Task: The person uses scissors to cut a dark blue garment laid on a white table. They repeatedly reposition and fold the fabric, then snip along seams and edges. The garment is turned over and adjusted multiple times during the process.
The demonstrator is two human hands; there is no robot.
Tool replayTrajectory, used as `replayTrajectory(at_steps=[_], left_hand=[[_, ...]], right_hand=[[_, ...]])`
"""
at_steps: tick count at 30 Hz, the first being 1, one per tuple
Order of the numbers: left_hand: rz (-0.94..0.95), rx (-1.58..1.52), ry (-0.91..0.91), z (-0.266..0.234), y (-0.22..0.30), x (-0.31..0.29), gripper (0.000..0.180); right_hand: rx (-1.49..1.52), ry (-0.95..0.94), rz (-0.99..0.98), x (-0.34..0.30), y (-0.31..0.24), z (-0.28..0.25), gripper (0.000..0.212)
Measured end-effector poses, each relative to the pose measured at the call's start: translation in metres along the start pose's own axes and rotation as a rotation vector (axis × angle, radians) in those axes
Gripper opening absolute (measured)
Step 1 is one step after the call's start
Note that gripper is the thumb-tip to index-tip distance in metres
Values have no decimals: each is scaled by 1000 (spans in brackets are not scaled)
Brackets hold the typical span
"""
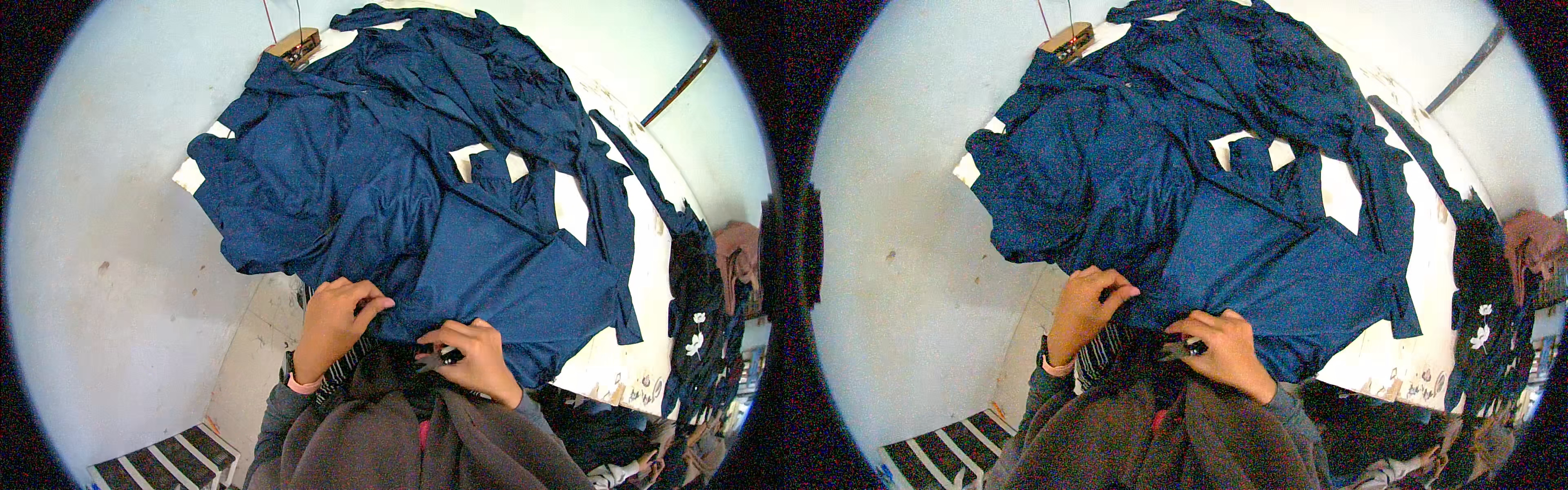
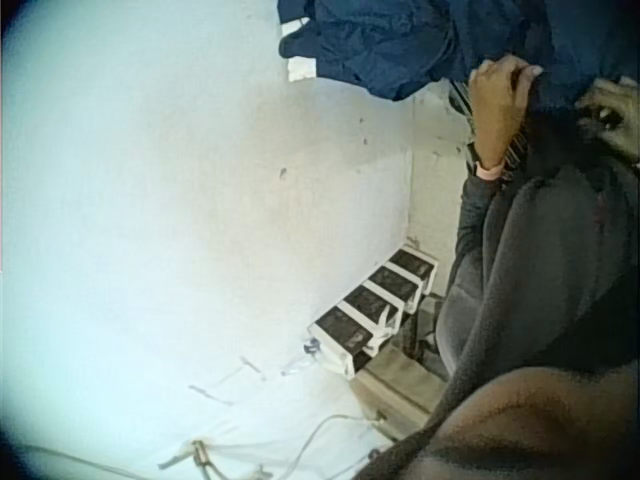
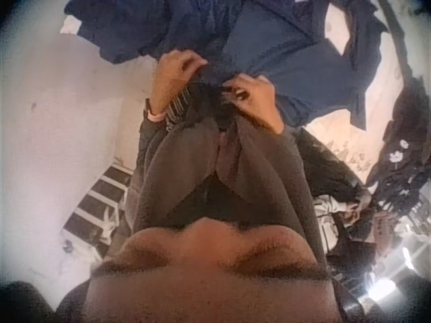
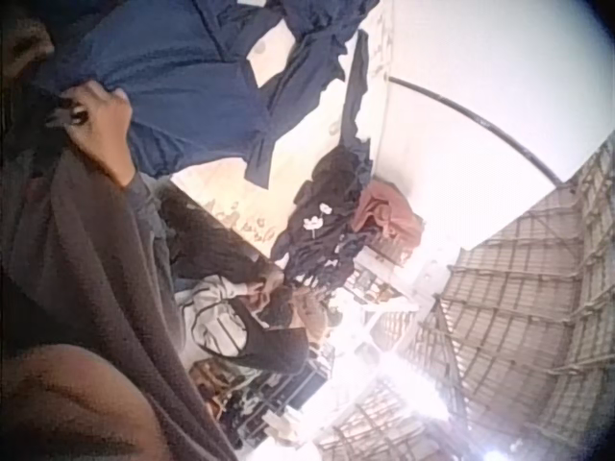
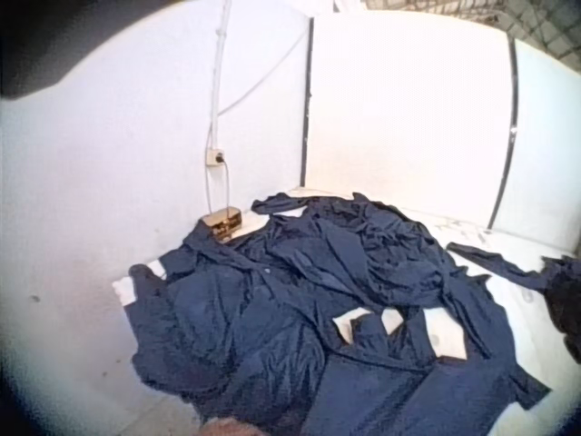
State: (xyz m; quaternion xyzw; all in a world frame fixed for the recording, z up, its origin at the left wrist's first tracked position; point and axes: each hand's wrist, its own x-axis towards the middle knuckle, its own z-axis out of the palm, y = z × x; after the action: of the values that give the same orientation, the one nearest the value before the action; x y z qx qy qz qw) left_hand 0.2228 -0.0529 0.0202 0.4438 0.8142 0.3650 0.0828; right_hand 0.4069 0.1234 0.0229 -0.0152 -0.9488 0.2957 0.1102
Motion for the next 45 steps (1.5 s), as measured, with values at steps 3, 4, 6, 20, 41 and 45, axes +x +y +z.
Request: replayTrajectory(at_steps=[3, 4, 6, 20, 41, 45], left_hand=[[-27, -54, 58, 0, -3, -5, 21], [-19, -69, 85, 0, -4, -7, 21], [-81, -55, 67, 1, -4, -9, 20], [-8, 66, 146, 5, 0, -16, 16], [48, 161, 255, 19, 41, -35, 18], [5, -80, 254, 16, 31, -30, 17]], right_hand=[[110, 44, 24, 8, -9, -11, 27], [111, 85, 30, 12, -13, -13, 26], [43, 130, 70, 20, -22, -15, 27], [-444, 161, -29, 64, -41, 7, 27], [155, 403, 281, 16, -25, -17, 22], [-117, 408, 206, 14, -22, -18, 22]])
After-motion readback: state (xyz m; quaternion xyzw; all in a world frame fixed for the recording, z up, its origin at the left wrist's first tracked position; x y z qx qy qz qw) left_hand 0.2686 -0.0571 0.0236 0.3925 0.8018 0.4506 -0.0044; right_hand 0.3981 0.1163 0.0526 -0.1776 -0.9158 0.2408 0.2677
